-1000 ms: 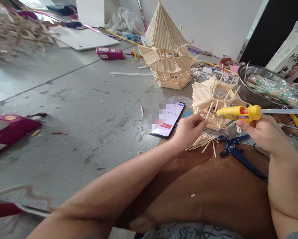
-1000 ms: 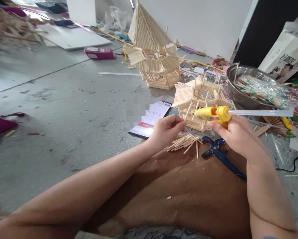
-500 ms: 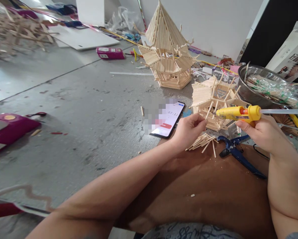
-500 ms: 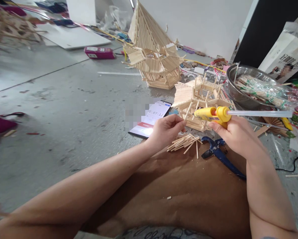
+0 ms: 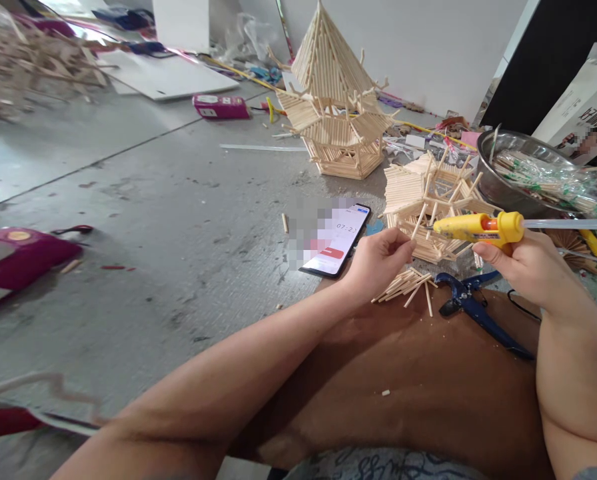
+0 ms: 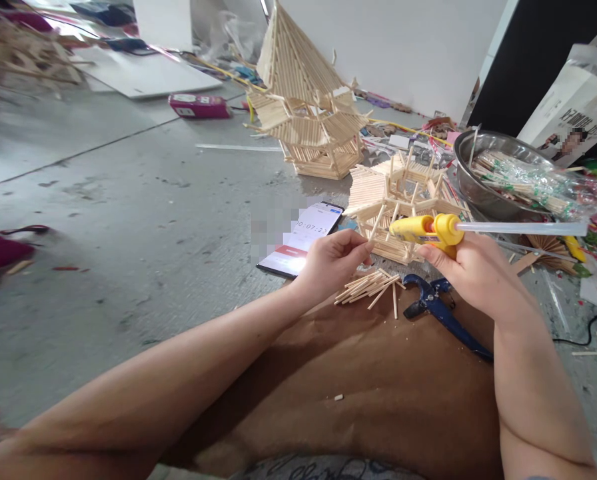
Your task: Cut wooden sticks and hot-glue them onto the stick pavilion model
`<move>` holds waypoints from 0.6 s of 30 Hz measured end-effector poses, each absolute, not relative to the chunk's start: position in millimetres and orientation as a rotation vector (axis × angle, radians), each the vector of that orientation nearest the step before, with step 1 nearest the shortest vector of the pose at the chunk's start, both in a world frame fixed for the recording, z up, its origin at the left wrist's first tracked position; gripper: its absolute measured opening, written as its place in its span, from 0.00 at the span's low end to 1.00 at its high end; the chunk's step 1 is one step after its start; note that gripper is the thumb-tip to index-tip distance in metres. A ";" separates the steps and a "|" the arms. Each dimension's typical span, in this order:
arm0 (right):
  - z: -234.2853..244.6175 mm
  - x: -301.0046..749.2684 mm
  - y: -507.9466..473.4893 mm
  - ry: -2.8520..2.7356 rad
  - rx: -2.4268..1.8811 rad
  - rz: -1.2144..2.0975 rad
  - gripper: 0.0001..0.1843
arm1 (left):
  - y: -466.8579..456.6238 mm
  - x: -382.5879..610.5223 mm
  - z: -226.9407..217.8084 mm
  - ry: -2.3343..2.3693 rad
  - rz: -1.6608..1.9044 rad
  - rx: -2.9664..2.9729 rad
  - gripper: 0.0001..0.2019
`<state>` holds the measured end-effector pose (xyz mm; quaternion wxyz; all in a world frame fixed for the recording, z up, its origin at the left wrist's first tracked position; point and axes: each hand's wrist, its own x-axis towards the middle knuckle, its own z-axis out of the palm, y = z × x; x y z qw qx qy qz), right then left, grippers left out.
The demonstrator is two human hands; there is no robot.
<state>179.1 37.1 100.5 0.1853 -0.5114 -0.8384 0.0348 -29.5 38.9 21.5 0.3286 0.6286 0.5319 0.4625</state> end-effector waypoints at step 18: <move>106.1 195.2 42.4 -2.192 -1.650 0.397 0.22 | 40.9 -21.6 29.7 1.386 1.157 1.636 0.09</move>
